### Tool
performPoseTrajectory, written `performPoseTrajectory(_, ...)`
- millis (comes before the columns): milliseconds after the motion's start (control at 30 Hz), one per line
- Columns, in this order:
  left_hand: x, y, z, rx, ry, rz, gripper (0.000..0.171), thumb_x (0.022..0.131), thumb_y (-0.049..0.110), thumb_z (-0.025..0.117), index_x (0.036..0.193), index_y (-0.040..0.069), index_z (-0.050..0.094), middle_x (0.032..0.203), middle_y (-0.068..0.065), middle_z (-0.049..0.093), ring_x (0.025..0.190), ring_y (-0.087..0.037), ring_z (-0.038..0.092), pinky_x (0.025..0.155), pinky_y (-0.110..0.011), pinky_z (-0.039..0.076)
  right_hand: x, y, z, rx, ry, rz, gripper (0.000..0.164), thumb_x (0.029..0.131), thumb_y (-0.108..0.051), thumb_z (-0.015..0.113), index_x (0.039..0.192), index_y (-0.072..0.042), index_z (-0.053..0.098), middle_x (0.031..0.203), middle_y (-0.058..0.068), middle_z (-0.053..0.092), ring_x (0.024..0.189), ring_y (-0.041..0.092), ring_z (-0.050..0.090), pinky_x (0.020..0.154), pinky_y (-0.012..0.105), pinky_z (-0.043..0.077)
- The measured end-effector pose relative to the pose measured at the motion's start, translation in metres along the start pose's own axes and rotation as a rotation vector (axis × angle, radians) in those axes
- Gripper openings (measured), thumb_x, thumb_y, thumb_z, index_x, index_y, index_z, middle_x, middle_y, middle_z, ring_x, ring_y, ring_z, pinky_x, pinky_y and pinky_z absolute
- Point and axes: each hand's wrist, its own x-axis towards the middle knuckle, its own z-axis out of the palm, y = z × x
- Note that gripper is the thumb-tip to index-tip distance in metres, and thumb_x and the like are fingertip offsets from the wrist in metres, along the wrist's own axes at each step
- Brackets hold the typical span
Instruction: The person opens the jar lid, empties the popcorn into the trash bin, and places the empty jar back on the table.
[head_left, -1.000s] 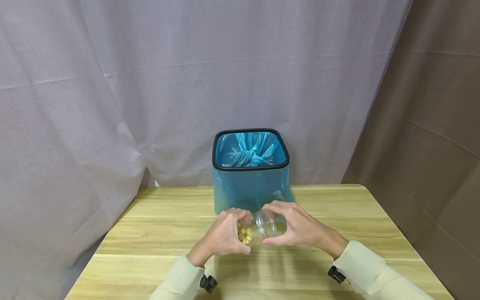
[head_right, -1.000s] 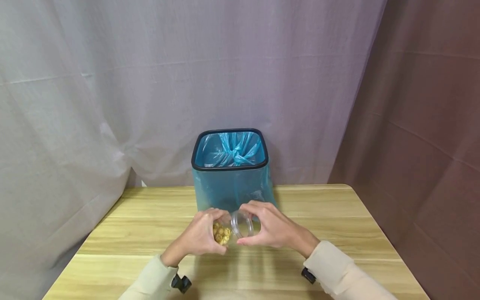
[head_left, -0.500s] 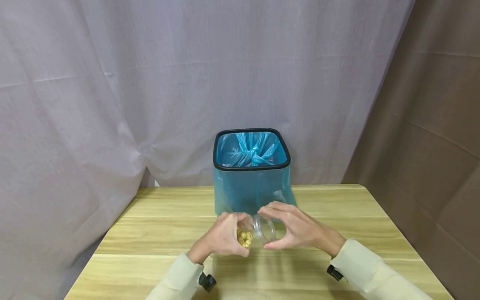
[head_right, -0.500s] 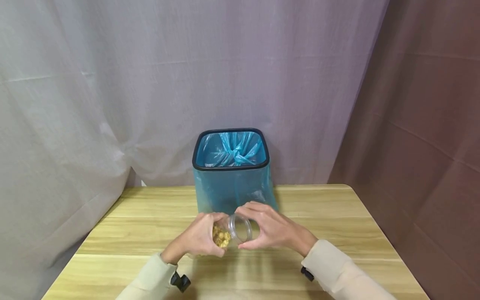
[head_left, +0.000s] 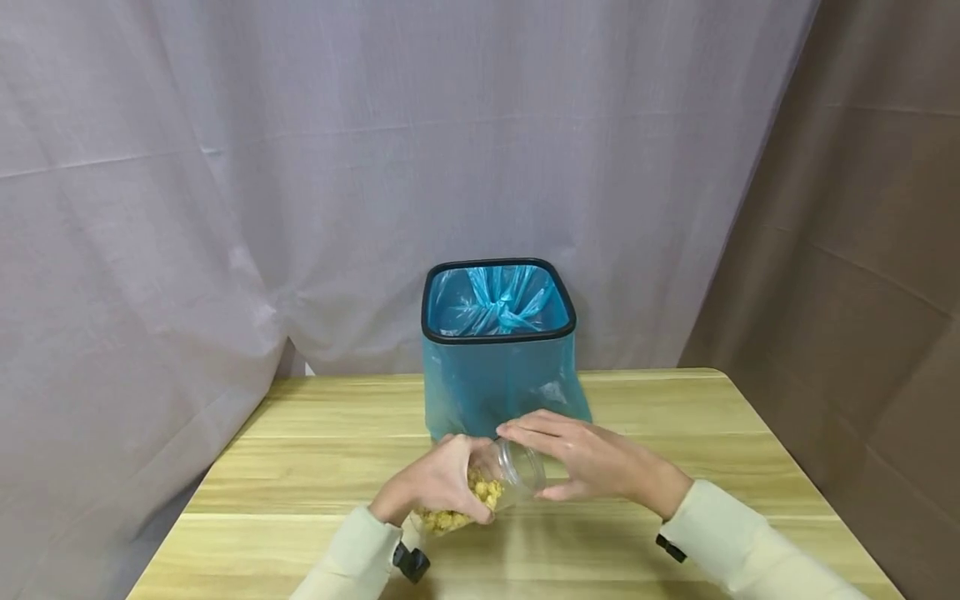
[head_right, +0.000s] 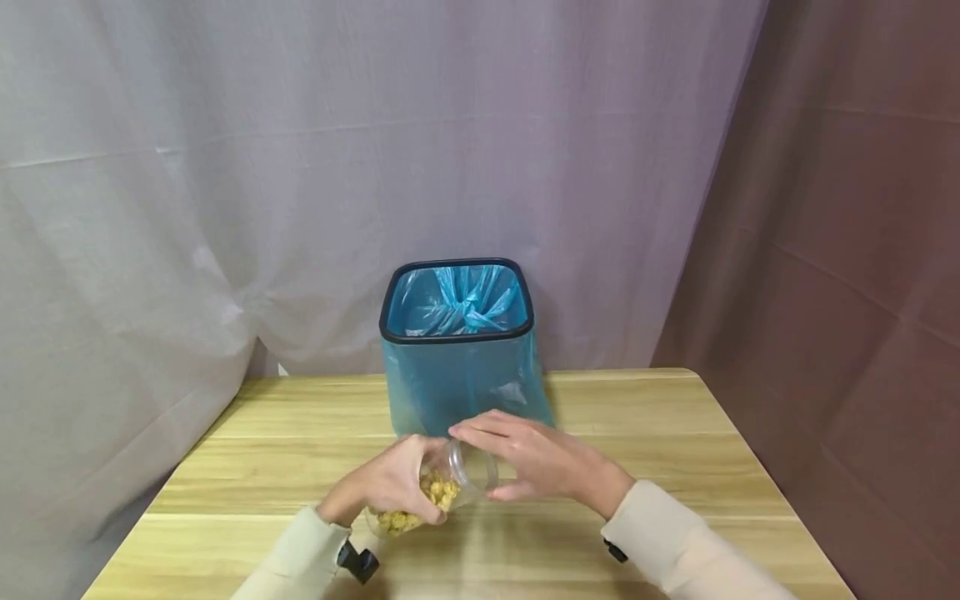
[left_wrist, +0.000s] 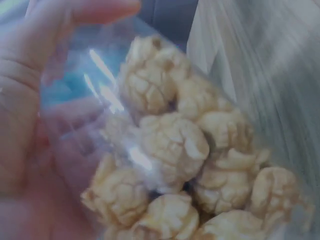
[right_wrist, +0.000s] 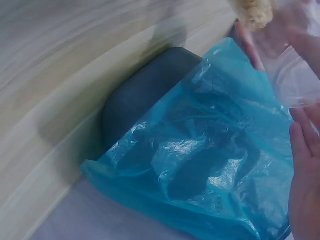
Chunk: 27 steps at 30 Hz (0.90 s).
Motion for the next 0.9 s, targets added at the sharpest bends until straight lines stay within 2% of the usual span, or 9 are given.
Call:
performPoseTrajectory(133, 0.003, -0.001, 0.003, 0.059, 0.061, -0.053, 0.05, 0.06, 0.025, 0.083, 0.105, 0.023, 0.061, 0.094, 0.01, 0.069, 0.082, -0.001, 0.063, 0.073, -0.017, 0.053, -0.003, 0.001, 0.002, 0.074, 0.011, 0.229, 0.092, 0.072, -0.055, 0.077, 0.147, -0.016, 0.04, 0.143, -0.002, 0.052, 0.13, 0.014, 0.05, 0.101, 0.039, 0.051)
performPoseTrajectory(233, 0.003, -0.001, 0.006, 0.086, 0.114, -0.077, 0.054, 0.058, 0.026, 0.084, 0.107, 0.019, 0.061, 0.096, 0.006, 0.069, 0.084, -0.002, 0.062, 0.074, -0.018, 0.052, -0.003, 0.001, 0.004, 0.17, 0.014, 0.411, 0.085, 0.075, -0.063, 0.07, 0.143, -0.018, 0.046, 0.133, -0.006, 0.058, 0.123, 0.009, 0.054, 0.098, 0.04, 0.052)
performPoseTrajectory(333, 0.003, 0.0, 0.009, 0.095, 0.162, -0.085, 0.057, 0.057, 0.024, 0.084, 0.108, 0.016, 0.062, 0.098, 0.001, 0.07, 0.084, -0.005, 0.062, 0.074, -0.018, 0.052, -0.001, 0.002, 0.008, 0.251, -0.003, 0.525, 0.078, 0.078, -0.066, 0.065, 0.137, -0.017, 0.052, 0.12, -0.009, 0.063, 0.113, 0.007, 0.058, 0.095, 0.039, 0.053)
performPoseTrajectory(433, 0.004, 0.001, 0.01, 0.112, 0.196, -0.086, 0.059, 0.056, 0.023, 0.084, 0.109, 0.013, 0.061, 0.099, -0.002, 0.07, 0.084, -0.006, 0.062, 0.072, -0.018, 0.052, 0.001, 0.003, 0.011, 0.296, -0.026, 0.58, 0.069, 0.079, -0.066, 0.064, 0.129, -0.019, 0.058, 0.112, -0.01, 0.064, 0.104, 0.008, 0.061, 0.09, 0.036, 0.054)
performPoseTrajectory(567, 0.004, 0.003, 0.01, 0.155, 0.224, -0.09, 0.062, 0.055, 0.025, 0.085, 0.111, 0.014, 0.06, 0.101, -0.002, 0.07, 0.085, -0.006, 0.062, 0.073, -0.017, 0.052, 0.003, 0.005, 0.013, 0.322, -0.051, 0.612, 0.061, 0.078, -0.067, 0.064, 0.121, -0.023, 0.061, 0.109, -0.01, 0.066, 0.097, 0.007, 0.062, 0.085, 0.028, 0.053)
performPoseTrajectory(733, 0.003, 0.004, 0.011, 0.191, 0.225, -0.102, 0.064, 0.055, 0.025, 0.085, 0.112, 0.011, 0.061, 0.103, -0.001, 0.069, 0.089, -0.007, 0.063, 0.076, -0.017, 0.052, 0.004, 0.007, 0.013, 0.361, -0.072, 0.587, 0.061, 0.078, -0.062, 0.067, 0.12, -0.019, 0.061, 0.108, -0.006, 0.066, 0.095, 0.006, 0.061, 0.084, 0.026, 0.053)
performPoseTrajectory(900, 0.002, 0.006, 0.012, 0.196, 0.216, -0.095, 0.064, 0.055, 0.024, 0.084, 0.113, 0.01, 0.061, 0.103, 0.0, 0.068, 0.09, -0.007, 0.063, 0.078, -0.017, 0.052, 0.002, 0.006, 0.01, 0.353, -0.08, 0.548, 0.06, 0.076, -0.052, 0.075, 0.124, -0.021, 0.058, 0.112, -0.007, 0.064, 0.099, 0.006, 0.06, 0.088, 0.031, 0.054)
